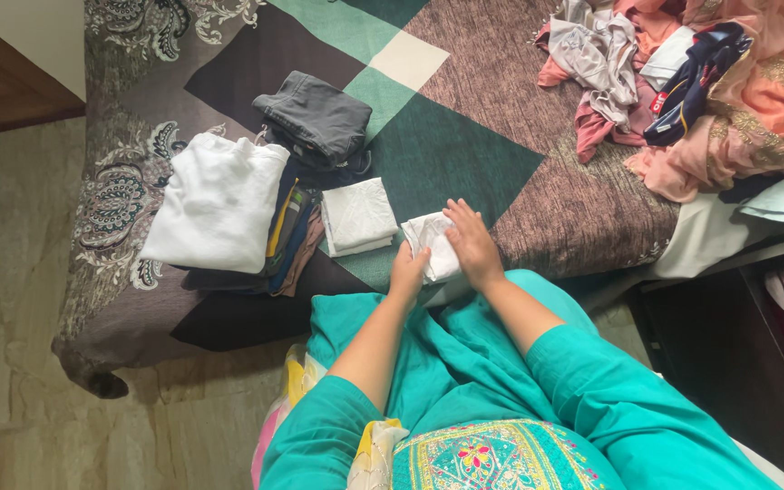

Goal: The person folds clothes by hand, including pants and shirts, on a bed and stacks them into a pile.

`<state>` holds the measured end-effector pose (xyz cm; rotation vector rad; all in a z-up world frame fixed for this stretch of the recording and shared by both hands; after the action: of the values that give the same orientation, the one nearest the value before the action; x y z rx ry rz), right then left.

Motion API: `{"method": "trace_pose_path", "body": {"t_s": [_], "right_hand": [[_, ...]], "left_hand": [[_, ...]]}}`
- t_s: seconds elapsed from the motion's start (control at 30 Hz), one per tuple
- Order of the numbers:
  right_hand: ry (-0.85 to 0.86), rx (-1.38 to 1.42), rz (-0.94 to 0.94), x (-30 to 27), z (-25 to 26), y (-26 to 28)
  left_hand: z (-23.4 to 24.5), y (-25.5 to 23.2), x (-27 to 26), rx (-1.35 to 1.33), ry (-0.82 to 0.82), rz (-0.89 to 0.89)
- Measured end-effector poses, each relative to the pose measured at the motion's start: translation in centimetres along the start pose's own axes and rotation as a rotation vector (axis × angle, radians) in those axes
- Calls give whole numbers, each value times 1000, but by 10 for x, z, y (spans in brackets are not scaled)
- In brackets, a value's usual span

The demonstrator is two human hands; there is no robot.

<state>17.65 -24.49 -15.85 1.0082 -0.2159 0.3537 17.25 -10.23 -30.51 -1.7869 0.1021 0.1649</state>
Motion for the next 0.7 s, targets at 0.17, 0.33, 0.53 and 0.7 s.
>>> {"method": "trace_pose_path", "body": {"t_s": [0.17,0.33,0.53,0.7], "right_hand": [[236,-368,142,-10,-53,-8],[248,-489,182,-16,-74,-21],[293,-666,244,-20,-88,-25],[354,-500,195,-10,-90,-41]], "left_hand": [[-17,8,-3,-118,85,117],[18,16,3,127,-113,15],[49,1,-3,624,-377,-44],[46,21,3,296,-279,156]]}}
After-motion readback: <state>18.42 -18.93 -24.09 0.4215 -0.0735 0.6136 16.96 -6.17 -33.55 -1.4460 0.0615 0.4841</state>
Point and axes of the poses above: each hand's wrist, its own x-axis towards the middle knuckle, its own z-axis out of the back of the hand, y = z × x, the point moved 10 cm from there along x, towards the middle knuckle, and after that the axes turned 2 degrees about x, right-handed, at the moved point
